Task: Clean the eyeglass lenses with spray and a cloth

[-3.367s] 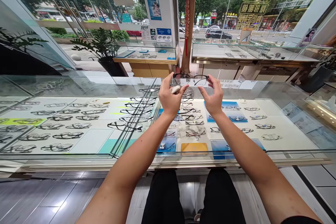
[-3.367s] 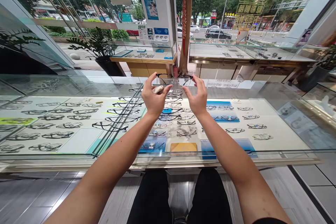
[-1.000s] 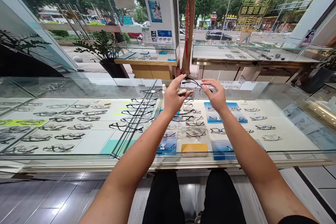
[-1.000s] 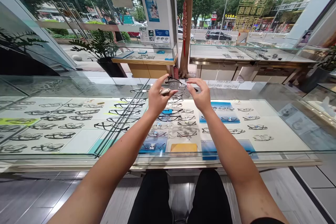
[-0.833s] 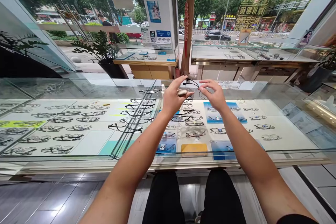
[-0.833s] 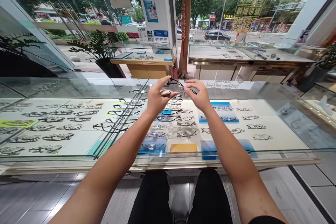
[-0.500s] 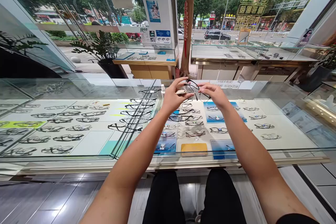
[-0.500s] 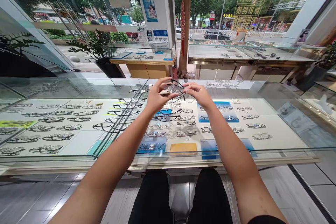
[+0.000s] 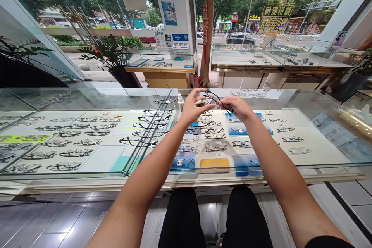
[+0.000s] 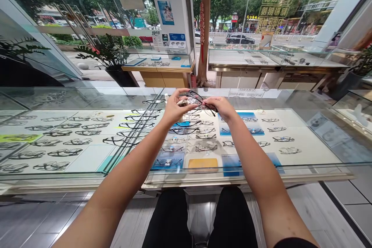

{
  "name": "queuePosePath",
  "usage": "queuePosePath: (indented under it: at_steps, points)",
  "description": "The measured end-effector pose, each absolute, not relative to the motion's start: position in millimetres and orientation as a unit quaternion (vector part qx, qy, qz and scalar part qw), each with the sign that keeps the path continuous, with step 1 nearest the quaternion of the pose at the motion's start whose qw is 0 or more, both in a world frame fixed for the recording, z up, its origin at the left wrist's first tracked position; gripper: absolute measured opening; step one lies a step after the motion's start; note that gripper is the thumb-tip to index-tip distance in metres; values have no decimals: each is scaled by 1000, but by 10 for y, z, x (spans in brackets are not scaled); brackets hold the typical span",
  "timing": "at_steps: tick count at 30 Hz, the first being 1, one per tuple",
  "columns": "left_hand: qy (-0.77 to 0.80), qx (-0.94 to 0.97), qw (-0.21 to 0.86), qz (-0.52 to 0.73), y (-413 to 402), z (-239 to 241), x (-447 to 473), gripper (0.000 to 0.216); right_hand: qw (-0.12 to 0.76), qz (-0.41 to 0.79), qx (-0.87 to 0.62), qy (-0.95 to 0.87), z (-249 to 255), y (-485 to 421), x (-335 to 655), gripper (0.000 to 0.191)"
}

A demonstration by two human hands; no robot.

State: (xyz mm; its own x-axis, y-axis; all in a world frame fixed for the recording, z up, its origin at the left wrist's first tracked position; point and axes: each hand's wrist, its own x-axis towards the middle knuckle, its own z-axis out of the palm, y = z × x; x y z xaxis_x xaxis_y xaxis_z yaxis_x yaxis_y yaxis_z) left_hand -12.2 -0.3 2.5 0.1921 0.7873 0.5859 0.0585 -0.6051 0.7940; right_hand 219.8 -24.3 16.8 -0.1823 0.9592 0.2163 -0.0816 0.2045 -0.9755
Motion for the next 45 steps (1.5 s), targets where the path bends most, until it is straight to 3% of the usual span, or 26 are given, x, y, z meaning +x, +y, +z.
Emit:
queuePosePath:
  at_steps: [6,10,12,15,17,25,34,37,40,45]
  points:
    - [307,700,336,550,-4,-2,-105,85,520,513,-379,-569,129,-209,2201,41]
    - [317,705,288,566,-30,6,-89,82,545,478,-384,-572,90,-186,2166,38]
    - [330,692,250,592,-74,18,-74,74,589,410,-393,-575,74,-192,2123,36]
    - [363,675,193,613,-192,45,-28,39,657,255,-399,-586,64,-255,2025,34]
    - [362,680,182,612,-285,62,22,34,670,150,-390,-614,59,-329,1944,31]
    - [334,606,386,610,-439,85,180,49,625,-95,-373,-679,-78,-462,1732,24]
    - [339,521,482,618,-406,98,196,53,586,-142,-350,-717,-161,-428,1712,25]
    - [344,543,447,622,-369,104,142,48,590,-134,-340,-720,-120,-478,1715,25]
    - [356,631,328,606,-368,224,12,34,615,-135,-356,-691,-61,-458,1821,21]
    - [415,729,175,515,-401,697,-421,21,637,-104,-472,-600,-75,-222,2153,40]
